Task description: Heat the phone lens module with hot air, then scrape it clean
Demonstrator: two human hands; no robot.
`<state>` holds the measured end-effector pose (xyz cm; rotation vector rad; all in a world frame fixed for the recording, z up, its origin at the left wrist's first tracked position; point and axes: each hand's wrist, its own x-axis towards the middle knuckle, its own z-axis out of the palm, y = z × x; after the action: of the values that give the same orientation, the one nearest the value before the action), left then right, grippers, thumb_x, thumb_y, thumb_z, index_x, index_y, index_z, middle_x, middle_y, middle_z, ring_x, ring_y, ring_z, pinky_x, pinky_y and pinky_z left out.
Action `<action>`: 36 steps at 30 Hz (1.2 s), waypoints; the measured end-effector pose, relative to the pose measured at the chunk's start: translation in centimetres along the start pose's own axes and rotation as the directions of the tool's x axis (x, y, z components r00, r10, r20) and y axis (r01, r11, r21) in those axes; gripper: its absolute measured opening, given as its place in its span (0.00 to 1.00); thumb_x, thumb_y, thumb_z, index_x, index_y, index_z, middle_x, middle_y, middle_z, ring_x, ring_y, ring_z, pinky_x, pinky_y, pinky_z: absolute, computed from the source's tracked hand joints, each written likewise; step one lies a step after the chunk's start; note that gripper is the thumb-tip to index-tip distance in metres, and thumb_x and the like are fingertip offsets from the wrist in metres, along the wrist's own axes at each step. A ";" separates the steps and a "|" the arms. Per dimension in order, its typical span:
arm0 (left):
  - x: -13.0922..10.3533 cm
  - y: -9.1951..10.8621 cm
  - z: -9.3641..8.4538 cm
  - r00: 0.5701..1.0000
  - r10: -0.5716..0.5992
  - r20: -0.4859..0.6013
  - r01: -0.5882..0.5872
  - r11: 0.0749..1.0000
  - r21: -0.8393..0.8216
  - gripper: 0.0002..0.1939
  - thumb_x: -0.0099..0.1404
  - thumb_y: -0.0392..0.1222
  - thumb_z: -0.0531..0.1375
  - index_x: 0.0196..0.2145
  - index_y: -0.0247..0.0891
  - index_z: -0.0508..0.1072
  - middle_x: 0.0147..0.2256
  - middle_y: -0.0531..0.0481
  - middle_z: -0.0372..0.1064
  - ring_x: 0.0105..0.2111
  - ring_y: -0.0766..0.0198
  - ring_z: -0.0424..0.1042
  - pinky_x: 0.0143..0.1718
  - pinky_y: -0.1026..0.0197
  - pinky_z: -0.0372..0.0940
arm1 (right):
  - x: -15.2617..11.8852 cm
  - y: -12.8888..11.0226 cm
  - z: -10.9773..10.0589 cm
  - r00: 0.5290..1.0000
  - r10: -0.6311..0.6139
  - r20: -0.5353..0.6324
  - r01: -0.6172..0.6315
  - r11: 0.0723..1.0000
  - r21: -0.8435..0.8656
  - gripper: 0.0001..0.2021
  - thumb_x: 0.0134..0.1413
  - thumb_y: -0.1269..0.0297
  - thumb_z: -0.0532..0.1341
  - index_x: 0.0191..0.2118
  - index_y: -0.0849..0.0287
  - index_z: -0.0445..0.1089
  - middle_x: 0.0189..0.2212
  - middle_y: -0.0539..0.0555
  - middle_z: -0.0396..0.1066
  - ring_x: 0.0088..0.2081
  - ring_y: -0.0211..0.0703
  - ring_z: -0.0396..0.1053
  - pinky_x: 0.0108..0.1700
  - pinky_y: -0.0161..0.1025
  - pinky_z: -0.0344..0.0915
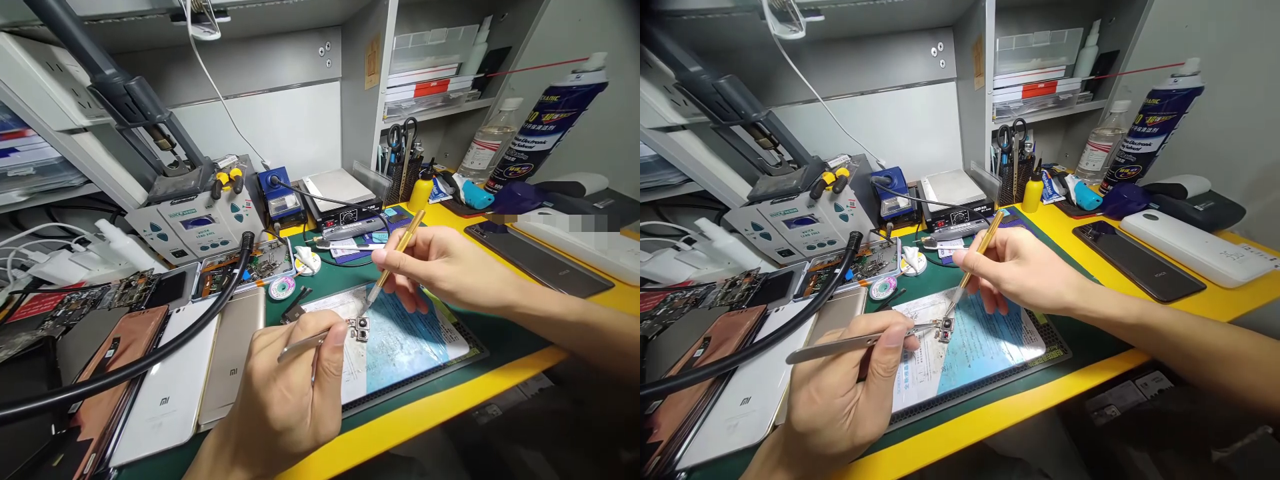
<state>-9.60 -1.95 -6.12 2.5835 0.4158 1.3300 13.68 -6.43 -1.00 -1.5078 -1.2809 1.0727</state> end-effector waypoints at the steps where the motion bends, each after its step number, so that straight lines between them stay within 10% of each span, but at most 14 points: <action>1: 0.0 0.0 0.0 1.000 0.000 -0.003 0.000 1.000 0.000 0.07 0.71 0.25 0.57 0.42 0.33 0.73 0.32 0.51 0.77 0.25 0.69 0.74 0.27 0.62 0.66 | 0.0 0.0 0.0 1.000 0.003 0.005 -0.003 1.000 0.007 0.21 0.54 0.47 0.74 0.25 0.56 0.70 0.15 0.49 0.72 0.15 0.38 0.67 0.17 0.34 0.63; 36: 0.3 -0.1 -0.1 1.000 0.028 -0.004 -0.028 0.999 0.022 0.07 0.70 0.25 0.57 0.39 0.31 0.74 0.31 0.49 0.79 0.25 0.66 0.77 0.27 0.61 0.68 | -0.1 0.8 -0.2 0.995 -0.050 0.089 0.053 0.998 -0.025 0.22 0.59 0.44 0.70 0.27 0.56 0.68 0.16 0.49 0.72 0.18 0.39 0.69 0.19 0.33 0.65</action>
<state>-9.53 -1.76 -5.87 2.6138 0.3982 1.3485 14.09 -6.62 -1.67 -1.4539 -1.3934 1.1030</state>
